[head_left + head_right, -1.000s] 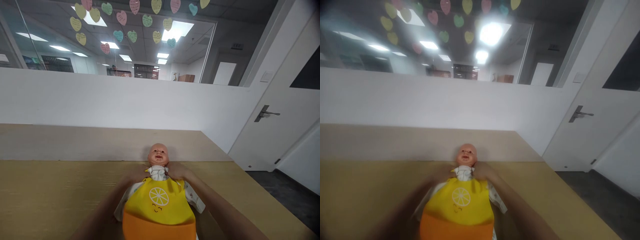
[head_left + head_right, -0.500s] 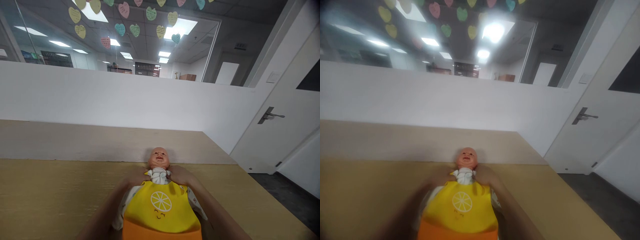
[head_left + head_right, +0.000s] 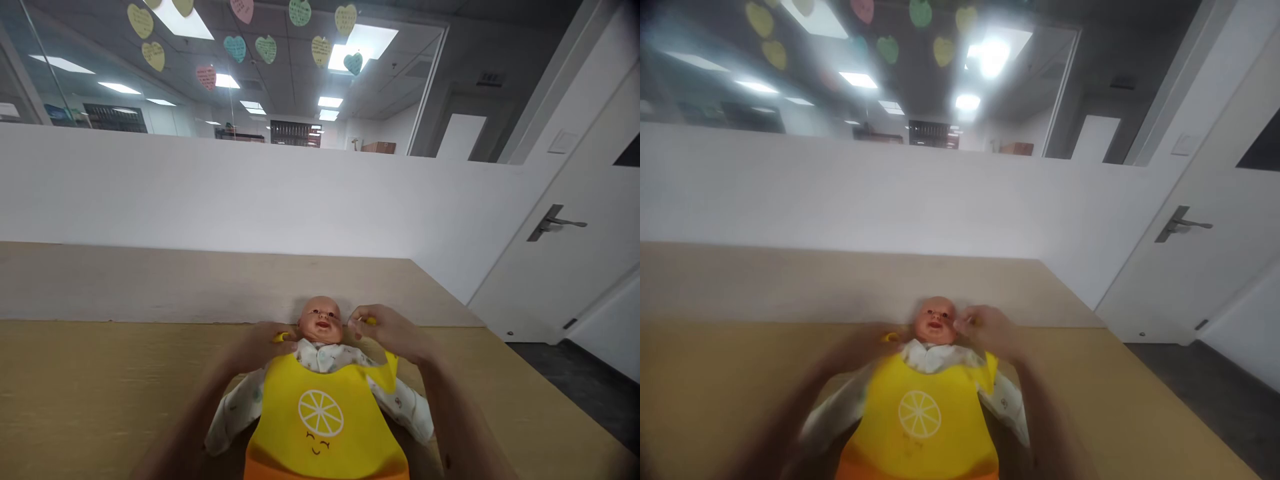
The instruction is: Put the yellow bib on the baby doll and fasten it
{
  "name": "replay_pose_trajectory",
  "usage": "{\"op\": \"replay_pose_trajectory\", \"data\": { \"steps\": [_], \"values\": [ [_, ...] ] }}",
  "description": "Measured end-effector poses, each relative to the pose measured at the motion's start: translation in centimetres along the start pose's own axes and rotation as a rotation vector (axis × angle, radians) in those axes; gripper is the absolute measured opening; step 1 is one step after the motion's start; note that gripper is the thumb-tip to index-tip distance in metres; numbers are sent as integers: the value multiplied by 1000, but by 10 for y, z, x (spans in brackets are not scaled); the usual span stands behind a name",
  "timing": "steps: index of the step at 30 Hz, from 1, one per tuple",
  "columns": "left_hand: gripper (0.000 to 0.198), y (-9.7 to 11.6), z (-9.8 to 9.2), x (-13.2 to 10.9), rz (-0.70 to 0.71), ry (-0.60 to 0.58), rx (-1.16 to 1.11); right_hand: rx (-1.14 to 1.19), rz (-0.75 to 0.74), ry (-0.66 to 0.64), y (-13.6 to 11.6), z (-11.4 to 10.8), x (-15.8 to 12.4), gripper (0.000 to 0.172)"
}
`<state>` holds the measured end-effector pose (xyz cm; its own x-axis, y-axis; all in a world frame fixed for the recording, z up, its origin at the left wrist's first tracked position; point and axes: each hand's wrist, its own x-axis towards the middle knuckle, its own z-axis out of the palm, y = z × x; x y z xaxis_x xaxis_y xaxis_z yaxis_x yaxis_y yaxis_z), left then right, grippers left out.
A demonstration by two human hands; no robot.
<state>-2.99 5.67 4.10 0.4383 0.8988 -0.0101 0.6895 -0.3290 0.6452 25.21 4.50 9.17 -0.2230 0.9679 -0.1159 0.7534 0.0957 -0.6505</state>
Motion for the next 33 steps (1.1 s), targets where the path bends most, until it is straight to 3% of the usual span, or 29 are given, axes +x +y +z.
{"op": "replay_pose_trajectory", "data": {
  "steps": [4, 7, 12, 14, 16, 18, 21, 24, 27, 29, 33],
  "values": [
    [32, 15, -14, -9, 24, 50, -55, 100, -104, 268, -3, -17, -9, 35],
    [31, 16, -10, 0, -59, 148, -103, 157, -86, 547, 2, -24, -5, 40],
    [42, -11, 19, 35, -159, 400, -23, 79, 42, 831, 27, -21, 25, 41],
    [53, -25, 32, 45, -185, 430, -32, 34, 79, 904, 39, -14, 39, 42],
    [66, -36, 40, 50, -229, 375, -110, -21, 103, 951, 48, -5, 51, 42],
    [72, -42, 44, 51, -266, 299, -227, -46, 130, 910, 53, 4, 60, 45],
    [66, -44, 43, 48, -278, 252, -330, -28, 179, 737, 56, 12, 62, 55],
    [59, -39, 40, 43, -285, 222, -333, -81, 199, 663, 55, 9, 56, 61],
    [56, -33, 40, 39, -276, 120, -439, -167, 228, 575, 49, -2, 44, 62],
    [51, -32, 43, 39, -286, 94, -502, -200, 259, 438, 43, -6, 36, 63],
    [43, -34, 52, 44, -315, 167, -511, -177, 278, 93, 32, 5, 29, 63]
  ]
}}
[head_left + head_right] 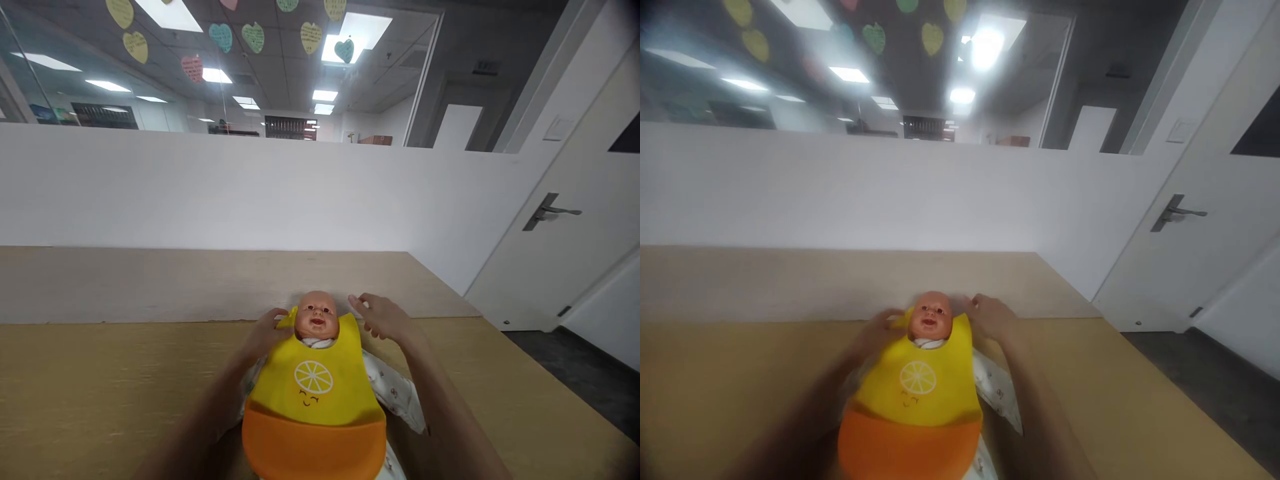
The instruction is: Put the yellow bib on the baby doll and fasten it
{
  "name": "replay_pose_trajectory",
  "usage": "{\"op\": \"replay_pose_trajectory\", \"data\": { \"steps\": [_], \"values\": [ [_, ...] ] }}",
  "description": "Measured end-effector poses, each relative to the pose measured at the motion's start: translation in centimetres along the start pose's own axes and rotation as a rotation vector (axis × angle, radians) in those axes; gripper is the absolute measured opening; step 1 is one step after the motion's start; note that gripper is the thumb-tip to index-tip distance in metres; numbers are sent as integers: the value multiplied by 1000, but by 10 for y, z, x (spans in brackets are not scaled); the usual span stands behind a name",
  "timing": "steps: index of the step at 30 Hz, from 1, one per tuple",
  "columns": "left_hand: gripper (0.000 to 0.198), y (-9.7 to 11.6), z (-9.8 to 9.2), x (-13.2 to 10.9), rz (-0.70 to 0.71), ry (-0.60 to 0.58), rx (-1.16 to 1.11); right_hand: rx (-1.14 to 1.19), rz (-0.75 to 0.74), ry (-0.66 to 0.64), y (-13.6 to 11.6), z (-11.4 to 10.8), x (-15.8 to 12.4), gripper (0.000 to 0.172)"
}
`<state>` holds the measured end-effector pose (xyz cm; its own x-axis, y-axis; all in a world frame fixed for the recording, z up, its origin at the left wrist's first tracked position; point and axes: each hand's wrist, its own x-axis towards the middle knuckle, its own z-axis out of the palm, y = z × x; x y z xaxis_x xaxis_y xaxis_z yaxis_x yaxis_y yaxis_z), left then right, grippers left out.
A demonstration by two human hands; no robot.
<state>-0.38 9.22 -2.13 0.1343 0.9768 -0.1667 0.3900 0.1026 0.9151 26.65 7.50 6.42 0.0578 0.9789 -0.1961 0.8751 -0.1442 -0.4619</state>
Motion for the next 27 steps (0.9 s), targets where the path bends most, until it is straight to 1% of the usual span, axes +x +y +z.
{"op": "replay_pose_trajectory", "data": {
  "steps": [2, 5, 8, 9, 11, 13, 14, 16, 17, 19, 22, 25, 27],
  "values": [
    [44, -1, 3, 0, -8, 13, 29, 19, -14, -101, -4, 11, 1, 59],
    [47, 4, 4, -5, -33, -3, 78, 64, -39, -146, -4, 25, 8, 53],
    [52, 11, 5, -13, -34, -24, 100, 69, -145, -165, -1, 33, 16, 60],
    [51, 12, 5, -15, -40, -20, 113, 69, -172, -173, 0, 35, 17, 62],
    [40, 13, 6, -17, -56, -7, 148, 85, -168, -197, 1, 40, 21, 57],
    [30, 11, 7, -17, -58, -1, 167, 90, -122, -187, 2, 45, 24, 45],
    [28, 8, 8, -16, -60, 4, 170, 82, -98, -165, 2, 48, 26, 38],
    [31, 2, 9, -12, -75, 26, 179, 58, -58, -102, 2, 52, 29, 28],
    [32, -2, 10, -9, -89, 40, 184, 56, -43, -67, 2, 53, 31, 27],
    [33, -10, 10, -3, -99, 63, 197, 100, -22, -4, 2, 53, 33, 33],
    [29, -21, 10, 5, -83, 82, 229, 233, -22, 65, 2, 48, 34, 50],
    [17, -25, 10, 8, -58, 72, 284, 384, -44, 75, 3, 41, 31, 66],
    [11, -23, 9, 8, -24, 57, 297, 496, -76, 58, 2, 38, 29, 72]
  ]
}}
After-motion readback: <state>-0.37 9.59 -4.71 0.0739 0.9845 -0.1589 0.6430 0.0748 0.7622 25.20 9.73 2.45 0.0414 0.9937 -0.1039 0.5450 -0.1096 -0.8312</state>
